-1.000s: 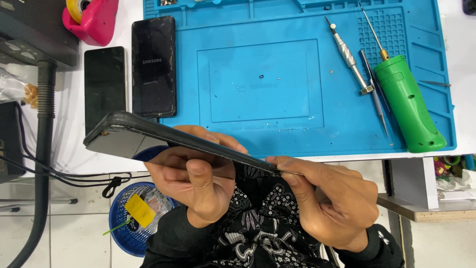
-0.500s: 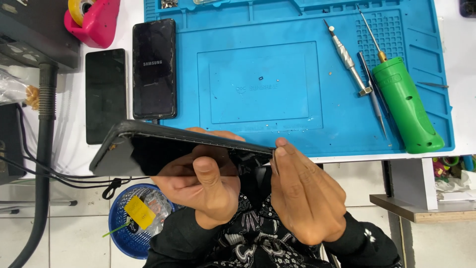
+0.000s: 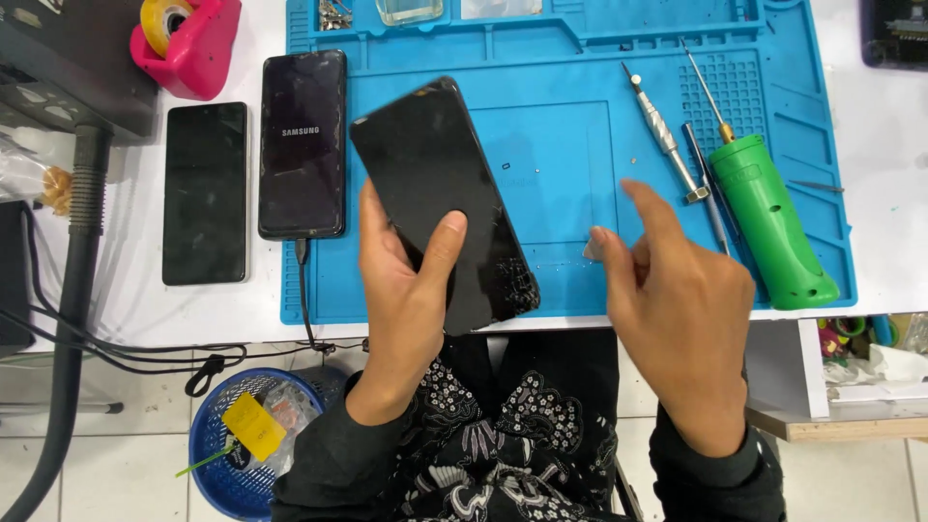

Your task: Removing the SIM tray and prying off the back cover of a smartphone using specialized tools.

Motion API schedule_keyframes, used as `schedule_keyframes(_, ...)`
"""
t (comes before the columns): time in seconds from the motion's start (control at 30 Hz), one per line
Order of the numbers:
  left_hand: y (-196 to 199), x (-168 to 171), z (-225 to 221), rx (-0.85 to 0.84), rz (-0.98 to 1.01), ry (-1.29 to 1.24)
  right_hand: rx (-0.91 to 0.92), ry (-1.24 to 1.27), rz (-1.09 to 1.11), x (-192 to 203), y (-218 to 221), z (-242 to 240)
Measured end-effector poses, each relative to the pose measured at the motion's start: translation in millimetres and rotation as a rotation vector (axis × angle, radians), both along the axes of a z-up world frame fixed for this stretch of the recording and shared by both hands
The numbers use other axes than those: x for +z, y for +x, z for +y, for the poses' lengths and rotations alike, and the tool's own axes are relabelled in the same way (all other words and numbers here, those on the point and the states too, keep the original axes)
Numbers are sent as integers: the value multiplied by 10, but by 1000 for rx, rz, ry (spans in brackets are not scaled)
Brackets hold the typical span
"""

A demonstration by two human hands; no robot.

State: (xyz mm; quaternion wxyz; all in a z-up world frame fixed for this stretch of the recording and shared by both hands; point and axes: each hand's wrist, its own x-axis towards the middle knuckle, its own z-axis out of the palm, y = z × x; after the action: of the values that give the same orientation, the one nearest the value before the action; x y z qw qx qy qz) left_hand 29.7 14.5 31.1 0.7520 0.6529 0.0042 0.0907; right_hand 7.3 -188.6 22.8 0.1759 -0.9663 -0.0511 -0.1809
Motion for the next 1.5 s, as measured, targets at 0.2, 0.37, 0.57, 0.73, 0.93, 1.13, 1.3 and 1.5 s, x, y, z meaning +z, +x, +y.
schedule_keyframes(0.2, 10, -59, 39, -29, 3, 48, 329, 378, 392, 250, -4, 188)
schedule_keyframes(0.37, 46, -85, 60, -45, -10, 69, 313, 329, 524, 233, 97, 157)
schedule_keyframes(0.57, 42, -85, 87, -50, -1, 77, 318, 224, 517, 207, 130, 192)
schedule_keyframes(0.73, 60, -101, 114, -66, 0, 74, 395, 95, 283, 4, 149, 243)
schedule_keyframes(0.93, 74, -126, 142, -117, 4, 27, 393, 126, 138, -16, 144, 351)
schedule_keyframes(1.13, 105, -126, 166, -99, -5, -3, 423, 545, 391, 252, 186, 285)
schedule_keyframes(1.3, 96, -82, 163, -91, -4, 42, 289, 823, 616, 401, 178, 280)
schedule_keyframes(1.5, 92, -82, 169, -96, -2, 86, 312, 854, 618, 277, 173, 224)
